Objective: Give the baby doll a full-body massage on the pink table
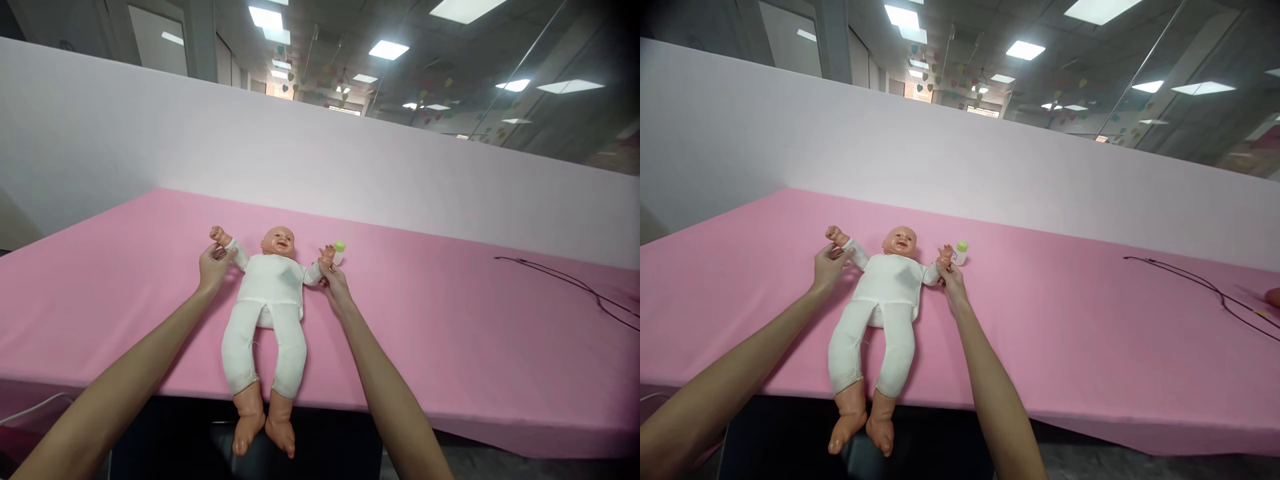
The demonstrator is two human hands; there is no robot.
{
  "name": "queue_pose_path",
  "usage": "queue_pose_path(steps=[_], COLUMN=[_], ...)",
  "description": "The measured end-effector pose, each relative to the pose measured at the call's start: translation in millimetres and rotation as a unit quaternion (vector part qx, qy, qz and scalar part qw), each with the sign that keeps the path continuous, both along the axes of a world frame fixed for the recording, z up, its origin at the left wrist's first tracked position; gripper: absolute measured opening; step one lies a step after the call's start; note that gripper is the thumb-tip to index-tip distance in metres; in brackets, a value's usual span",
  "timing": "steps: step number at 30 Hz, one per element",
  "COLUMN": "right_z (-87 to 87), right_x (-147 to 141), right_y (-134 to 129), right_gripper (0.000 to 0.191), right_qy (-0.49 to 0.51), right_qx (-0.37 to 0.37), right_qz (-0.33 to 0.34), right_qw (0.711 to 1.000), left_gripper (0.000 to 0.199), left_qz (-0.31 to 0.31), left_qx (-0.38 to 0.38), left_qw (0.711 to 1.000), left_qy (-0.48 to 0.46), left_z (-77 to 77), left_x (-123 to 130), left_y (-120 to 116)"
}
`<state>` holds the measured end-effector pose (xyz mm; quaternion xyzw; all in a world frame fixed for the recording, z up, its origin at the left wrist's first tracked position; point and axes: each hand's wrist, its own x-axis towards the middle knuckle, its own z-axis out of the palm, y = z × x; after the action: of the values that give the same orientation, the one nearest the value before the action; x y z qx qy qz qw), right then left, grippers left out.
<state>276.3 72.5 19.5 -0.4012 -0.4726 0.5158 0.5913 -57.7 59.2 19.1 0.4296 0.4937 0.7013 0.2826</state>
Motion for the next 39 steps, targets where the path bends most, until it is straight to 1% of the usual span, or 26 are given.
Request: queue_pose_path(steps=[2,3,4,6,7,8,9,10,12,14,16,18,20,23,24,26,27,29,31,32,33,35,36,37,39], right_z=[5.2,8.1,11.1,16.7,18.9,20.5,21.3,21.1,18.2,12.5,5.3,-2.0,-8.1,-12.4,-12.2,-8.8,-5.8,1.9,10.7,14.9,18.8,25.0,27.1,28.4,28.1], right_x=[-5,-7,-8,-10,-10,-10,-10,-10,-11,-11,-10,-5,1,10,12,10,8,2,-5,-7,-9,-11,-12,-12,-12], right_y=[-7,-11,-15,-22,-24,-26,-27,-27,-25,-20,-13,-3,5,13,13,11,8,0,-10,-15,-20,-27,-30,-31,-32], right_gripper=[0.046,0.045,0.043,0.043,0.044,0.045,0.045,0.046,0.048,0.050,0.051,0.048,0.044,0.040,0.040,0.037,0.037,0.044,0.047,0.045,0.042,0.040,0.040,0.041,0.044], right_qy=[-0.082,-0.133,-0.183,-0.255,-0.271,-0.276,-0.273,-0.263,-0.230,-0.176,-0.105,-0.035,0.014,0.059,0.066,0.065,0.056,0.022,-0.042,-0.087,-0.136,-0.217,-0.240,-0.251,-0.245], right_qx=[0.040,0.059,0.082,0.120,0.132,0.138,0.138,0.131,0.101,0.053,0.003,-0.037,-0.070,-0.111,-0.117,-0.100,-0.078,-0.025,0.026,0.050,0.076,0.121,0.134,0.139,0.129], right_qz=[0.059,0.102,0.146,0.213,0.229,0.234,0.235,0.231,0.208,0.155,0.085,0.023,-0.023,-0.075,-0.085,-0.081,-0.066,-0.023,0.041,0.090,0.145,0.235,0.262,0.274,0.269], right_qw=[0.994,0.984,0.969,0.935,0.926,0.922,0.923,0.927,0.945,0.971,0.991,0.998,0.997,0.989,0.987,0.990,0.993,0.999,0.998,0.991,0.977,0.940,0.925,0.918,0.922], left_gripper=[0.034,0.036,0.037,0.035,0.032,0.031,0.030,0.030,0.034,0.039,0.040,0.038,0.036,0.032,0.031,0.031,0.031,0.032,0.036,0.039,0.039,0.034,0.030,0.028,0.029], left_qz=[-0.032,-0.046,-0.063,-0.104,-0.122,-0.136,-0.144,-0.148,-0.141,-0.122,-0.087,-0.046,-0.003,0.044,0.047,0.038,0.027,-0.003,-0.047,-0.075,-0.106,-0.152,-0.164,-0.171,-0.171], left_qx=[0.037,0.048,0.056,0.076,0.089,0.104,0.115,0.118,0.091,0.056,0.039,0.022,-0.025,-0.105,-0.115,-0.097,-0.073,-0.013,0.029,0.041,0.051,0.068,0.074,0.074,0.059], left_qw=[0.996,0.991,0.981,0.946,0.926,0.909,0.898,0.894,0.908,0.940,0.975,0.995,1.000,0.989,0.987,0.992,0.996,1.000,0.995,0.988,0.978,0.953,0.944,0.939,0.942], left_qy=[0.070,0.118,0.175,0.297,0.346,0.381,0.400,0.406,0.383,0.315,0.203,0.080,-0.012,-0.095,-0.102,-0.073,-0.042,0.026,0.089,0.127,0.170,0.252,0.277,0.290,0.283], left_z=[1.3,2.0,2.8,4.7,5.8,6.9,7.9,8.8,9.7,9.3,7.6,4.8,1.2,-3.9,-4.9,-5.3,-4.6,-1.9,1.6,3.3,5.0,8.2,9.5,10.5,11.4], left_x=[4,6,7,9,9,9,9,9,11,12,13,11,5,-6,-9,-10,-8,-2,5,8,11,14,15,15,17], left_y=[-4,-6,-9,-13,-14,-15,-16,-17,-18,-17,-14,-9,-3,4,5,5,3,-2,-7,-9,-12,-15,-16,-17,-18])
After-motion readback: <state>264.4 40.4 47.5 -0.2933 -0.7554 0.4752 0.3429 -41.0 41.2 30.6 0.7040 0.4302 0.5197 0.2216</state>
